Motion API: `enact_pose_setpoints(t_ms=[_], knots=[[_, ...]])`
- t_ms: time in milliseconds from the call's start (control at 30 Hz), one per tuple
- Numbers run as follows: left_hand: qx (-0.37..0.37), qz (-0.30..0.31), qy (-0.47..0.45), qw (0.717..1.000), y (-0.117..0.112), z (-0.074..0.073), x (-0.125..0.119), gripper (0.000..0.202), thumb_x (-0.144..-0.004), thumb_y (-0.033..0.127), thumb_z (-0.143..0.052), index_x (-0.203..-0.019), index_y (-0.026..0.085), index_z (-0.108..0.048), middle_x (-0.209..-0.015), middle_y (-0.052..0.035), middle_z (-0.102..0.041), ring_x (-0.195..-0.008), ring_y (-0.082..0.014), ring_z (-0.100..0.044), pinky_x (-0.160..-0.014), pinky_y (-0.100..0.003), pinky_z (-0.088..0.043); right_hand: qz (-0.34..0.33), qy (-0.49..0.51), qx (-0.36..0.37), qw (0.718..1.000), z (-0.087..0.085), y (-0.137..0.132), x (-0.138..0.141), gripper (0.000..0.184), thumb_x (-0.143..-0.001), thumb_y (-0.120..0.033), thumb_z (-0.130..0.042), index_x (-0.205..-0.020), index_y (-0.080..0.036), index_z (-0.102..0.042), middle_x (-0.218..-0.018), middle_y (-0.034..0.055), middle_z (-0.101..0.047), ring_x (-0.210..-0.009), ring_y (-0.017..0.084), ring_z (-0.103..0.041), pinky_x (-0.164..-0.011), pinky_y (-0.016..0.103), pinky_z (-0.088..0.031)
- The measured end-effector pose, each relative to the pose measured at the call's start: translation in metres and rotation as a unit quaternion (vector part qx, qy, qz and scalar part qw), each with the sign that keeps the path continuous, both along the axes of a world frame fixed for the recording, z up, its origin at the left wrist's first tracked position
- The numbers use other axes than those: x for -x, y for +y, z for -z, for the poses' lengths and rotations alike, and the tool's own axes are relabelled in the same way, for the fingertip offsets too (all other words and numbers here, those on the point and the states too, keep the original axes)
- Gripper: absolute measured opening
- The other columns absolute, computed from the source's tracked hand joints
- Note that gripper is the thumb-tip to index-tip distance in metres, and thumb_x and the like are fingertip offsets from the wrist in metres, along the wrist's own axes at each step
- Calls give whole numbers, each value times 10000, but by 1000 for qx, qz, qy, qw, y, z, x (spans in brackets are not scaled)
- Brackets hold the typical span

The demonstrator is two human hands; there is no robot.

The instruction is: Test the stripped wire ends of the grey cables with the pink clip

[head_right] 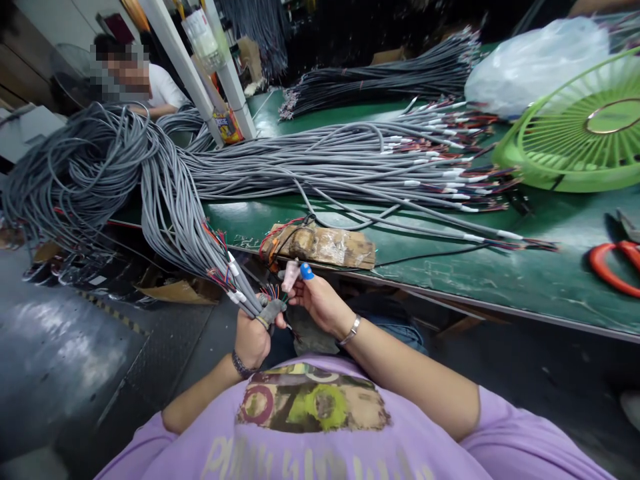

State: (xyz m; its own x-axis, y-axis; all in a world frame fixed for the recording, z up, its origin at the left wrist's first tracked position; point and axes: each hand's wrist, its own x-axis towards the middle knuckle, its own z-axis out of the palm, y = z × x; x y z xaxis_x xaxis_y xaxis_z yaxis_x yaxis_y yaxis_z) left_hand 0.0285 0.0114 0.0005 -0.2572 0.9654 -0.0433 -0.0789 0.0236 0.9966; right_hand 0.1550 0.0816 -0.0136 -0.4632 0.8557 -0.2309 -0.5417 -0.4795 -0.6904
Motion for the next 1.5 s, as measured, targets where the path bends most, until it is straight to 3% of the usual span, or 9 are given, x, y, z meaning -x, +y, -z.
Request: enact_pose_setpoints(t_ms=[133,300,433,500,600,900,1067,1267,1500], knots=[[6,-6,18,1000,-7,3,4,351,-797,352,-669,-503,179,-583,-462,11,-575,-457,-111,-517,-560,-252,-427,-53,-14,7,998,0,-9,-10,558,-612,-691,-719,-793,-164,-683,-758,47,-655,-644,128,-556,-600,254,-470],[-3,5,47,999,-11,4,7,354,-820,364,-648,-523,178,-601,-502,-4,-597,-491,-126,-542,-562,-262,-438,-76,-77,-73,991,-11,-24,-14,355,-637,-466,-821,-736,-174,-644,-641,-8,-625,-544,96,-489,-547,242,-397],[0,84,81,993,-10,-6,9,335,-794,390,-682,-545,170,-630,-530,-17,-615,-502,-129,-539,-554,-266,-437,-94,-105,-149,979,-20,-26,-11,313,-697,-444,-779,-708,-177,-614,-582,-9,-627,-525,123,-546,-548,260,-395],[12,130,91,987,-8,-11,10,324,-746,411,-729,-554,164,-644,-526,-17,-617,-485,-127,-528,-533,-264,-430,-114,-111,-156,975,-21,-26,-10,327,-710,-464,-759,-710,-182,-596,-572,-11,-630,-500,132,-564,-545,271,-416],[7,147,87,985,-8,-10,12,357,-743,430,-731,-528,159,-646,-508,-17,-609,-482,-123,-523,-533,-261,-424,-127,-123,-158,971,-20,-25,-10,357,-713,-494,-742,-710,-185,-566,-556,-12,-637,-485,135,-570,-529,268,-421],[-28,54,22,998,-7,10,10,324,-807,388,-680,-572,165,-701,-526,-25,-645,-544,-143,-577,-598,-270,-453,-83,-155,-140,974,-28,-24,-11,413,-632,-525,-784,-631,-187,-548,-537,-20,-609,-525,123,-531,-543,255,-416],[-35,31,-21,999,-6,6,6,260,-792,342,-697,-597,171,-716,-527,-17,-650,-546,-143,-589,-628,-276,-469,-67,-144,-117,980,-14,-19,-17,377,-603,-470,-830,-630,-167,-607,-554,-33,-560,-528,90,-468,-538,224,-399],[-27,28,-54,998,-1,-4,2,233,-771,322,-709,-592,172,-712,-504,-6,-634,-506,-124,-565,-584,-256,-441,-51,-18,41,998,3,1,-14,435,-729,-610,-685,-761,-177,-663,-705,21,-641,-622,115,-565,-595,240,-491],[-14,41,-32,999,4,-7,-3,297,-778,303,-698,-516,167,-664,-466,-2,-597,-479,-109,-508,-565,-256,-407,-33,27,31,999,-1,10,-1,382,-730,-534,-735,-839,-168,-718,-718,21,-672,-635,111,-585,-569,220,-483]])
